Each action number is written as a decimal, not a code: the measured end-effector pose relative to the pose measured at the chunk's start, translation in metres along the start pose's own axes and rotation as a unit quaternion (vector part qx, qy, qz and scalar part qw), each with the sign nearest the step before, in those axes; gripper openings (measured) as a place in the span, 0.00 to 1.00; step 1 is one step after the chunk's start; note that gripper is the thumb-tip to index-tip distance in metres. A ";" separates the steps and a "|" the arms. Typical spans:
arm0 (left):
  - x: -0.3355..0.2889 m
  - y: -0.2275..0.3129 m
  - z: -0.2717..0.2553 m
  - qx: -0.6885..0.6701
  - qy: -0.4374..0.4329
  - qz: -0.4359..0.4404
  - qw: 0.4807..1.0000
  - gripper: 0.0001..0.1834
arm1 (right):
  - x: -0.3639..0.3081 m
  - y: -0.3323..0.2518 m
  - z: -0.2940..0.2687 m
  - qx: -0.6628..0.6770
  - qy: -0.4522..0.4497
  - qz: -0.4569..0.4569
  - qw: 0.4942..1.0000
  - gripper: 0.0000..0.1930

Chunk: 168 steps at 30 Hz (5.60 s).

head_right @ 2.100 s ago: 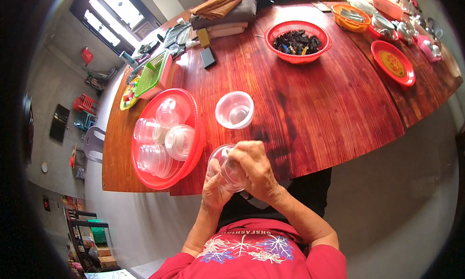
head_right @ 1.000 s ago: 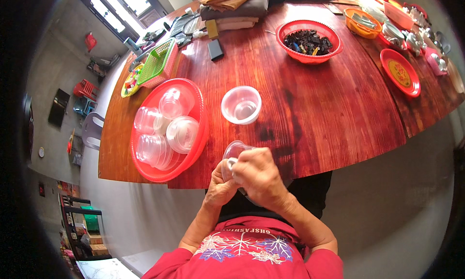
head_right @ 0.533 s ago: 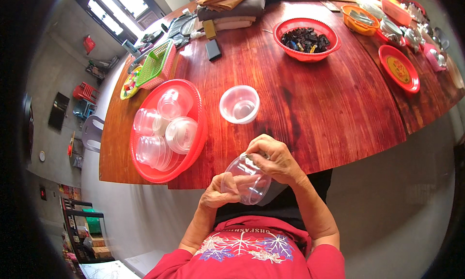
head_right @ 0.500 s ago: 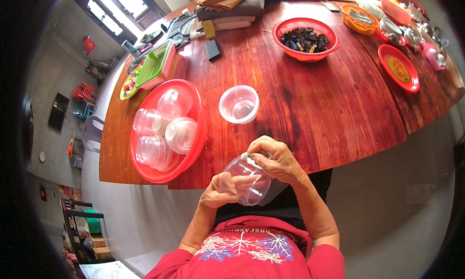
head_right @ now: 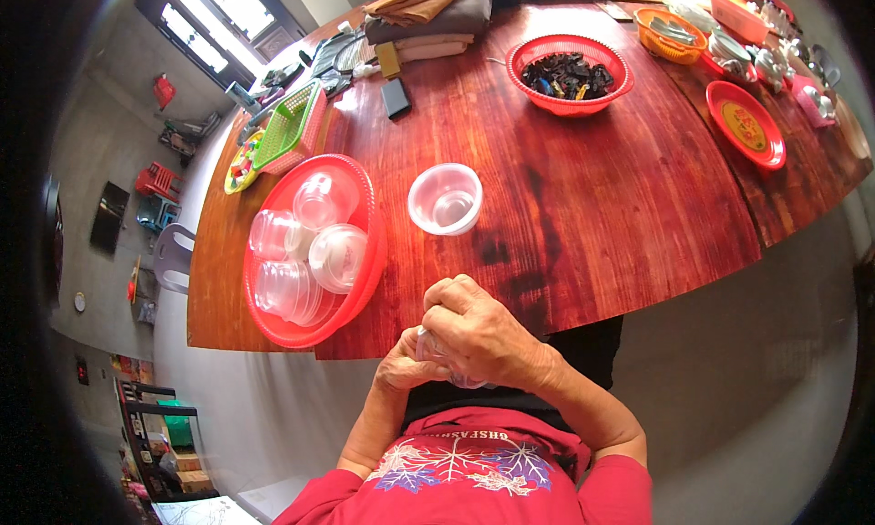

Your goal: The person wipes the interior and exterior of clear plastic containers using a white cloth. They pick up each container from a red tray, wipe it thoroughly, and place it back on the tray. The task is performed one container at a time in a repetitive sequence.

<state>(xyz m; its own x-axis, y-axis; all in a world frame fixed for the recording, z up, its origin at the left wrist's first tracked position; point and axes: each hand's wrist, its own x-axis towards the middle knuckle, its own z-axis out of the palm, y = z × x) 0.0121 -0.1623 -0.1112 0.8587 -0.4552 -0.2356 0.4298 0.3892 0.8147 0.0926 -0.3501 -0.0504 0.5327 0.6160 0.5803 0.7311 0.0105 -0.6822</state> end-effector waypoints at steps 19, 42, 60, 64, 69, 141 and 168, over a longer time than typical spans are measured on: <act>0.011 0.027 0.006 0.063 0.023 0.140 0.988 0.57 | -0.026 0.043 -0.020 0.131 0.047 0.164 0.977 0.04; 0.019 0.004 0.024 0.275 0.273 0.262 0.884 0.36 | -0.011 0.040 0.023 0.178 0.238 0.254 0.921 0.02; 0.026 -0.005 0.020 0.409 0.366 0.293 0.783 0.33 | 0.018 0.000 0.042 -0.152 0.169 0.020 0.974 0.13; 0.023 -0.007 0.020 0.286 0.334 0.280 0.853 0.36 | 0.016 0.026 0.028 -0.007 0.222 0.132 0.966 0.07; 0.024 -0.003 0.020 0.130 0.290 0.285 0.904 0.39 | -0.015 0.051 0.039 0.325 0.292 0.333 0.835 0.04; 0.028 0.013 0.025 -0.133 0.073 0.267 0.952 0.55 | -0.012 0.013 0.032 -0.238 0.050 0.128 0.962 0.14; 0.027 0.018 0.027 -0.127 0.102 0.249 0.955 0.55 | -0.020 0.005 0.020 -0.274 0.057 0.112 0.953 0.19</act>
<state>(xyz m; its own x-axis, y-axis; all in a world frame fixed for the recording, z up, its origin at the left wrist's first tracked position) 0.0348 -0.1893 -0.0886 0.9996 -0.0073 0.0271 -0.0139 0.7103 0.7038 0.0769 -0.3471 -0.0741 0.7213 0.4649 0.5134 0.6902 -0.5435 -0.4776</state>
